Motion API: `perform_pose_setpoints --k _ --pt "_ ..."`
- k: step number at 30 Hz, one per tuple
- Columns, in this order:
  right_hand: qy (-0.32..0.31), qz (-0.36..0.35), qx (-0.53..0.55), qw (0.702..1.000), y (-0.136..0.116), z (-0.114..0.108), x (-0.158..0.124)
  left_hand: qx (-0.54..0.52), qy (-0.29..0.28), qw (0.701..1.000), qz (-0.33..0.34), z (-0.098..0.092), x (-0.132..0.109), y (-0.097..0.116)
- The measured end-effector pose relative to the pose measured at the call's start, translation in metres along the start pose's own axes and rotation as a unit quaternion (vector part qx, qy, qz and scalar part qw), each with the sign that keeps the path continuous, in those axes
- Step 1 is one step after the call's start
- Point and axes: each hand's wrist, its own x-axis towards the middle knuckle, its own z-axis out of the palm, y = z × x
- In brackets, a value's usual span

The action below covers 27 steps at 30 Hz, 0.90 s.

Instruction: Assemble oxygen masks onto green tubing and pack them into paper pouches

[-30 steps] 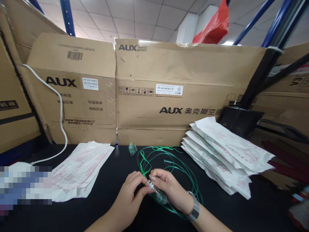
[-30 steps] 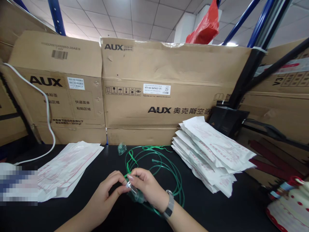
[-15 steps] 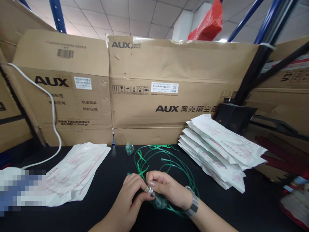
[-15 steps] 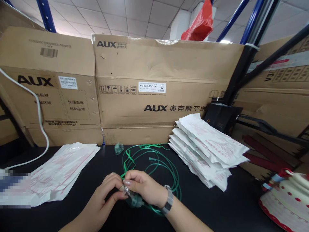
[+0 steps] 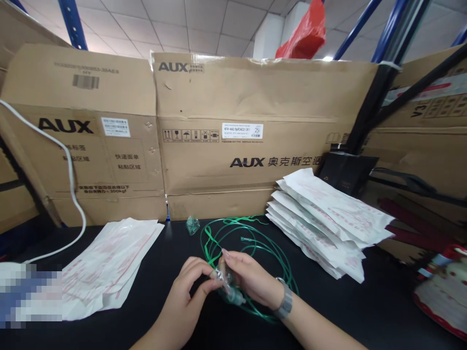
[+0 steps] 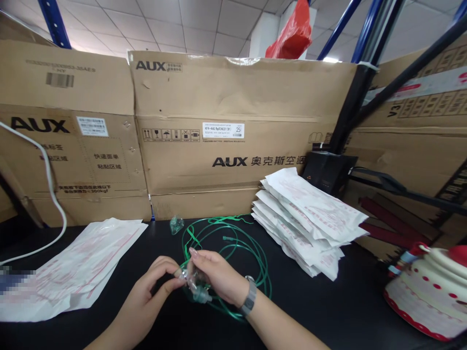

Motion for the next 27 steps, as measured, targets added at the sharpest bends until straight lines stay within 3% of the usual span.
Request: perform_pose_setpoints --k 5,8,12,21,27 --pt "0.044 -0.042 -0.087 0.994 -0.004 0.001 -0.002 -0.009 0.010 1.000 -0.005 0.001 0.000 -0.001" --pt "0.100 -0.095 -0.154 0.978 -0.005 0.007 -0.006 -0.006 0.019 1.000 -0.003 0.002 -0.001 -0.001" --pt "0.127 -0.140 -0.210 0.959 -0.004 0.013 -0.010 0.001 0.020 1.000 -0.005 0.003 -0.002 -0.003" --pt "0.136 -0.151 -0.247 0.948 -0.005 0.016 -0.012 -0.027 0.022 0.999 -0.033 0.005 -0.003 -0.007" --pt "0.135 -0.103 -0.184 0.968 -0.002 0.011 -0.006 -0.117 0.035 0.986 -0.110 0.003 0.001 -0.004"
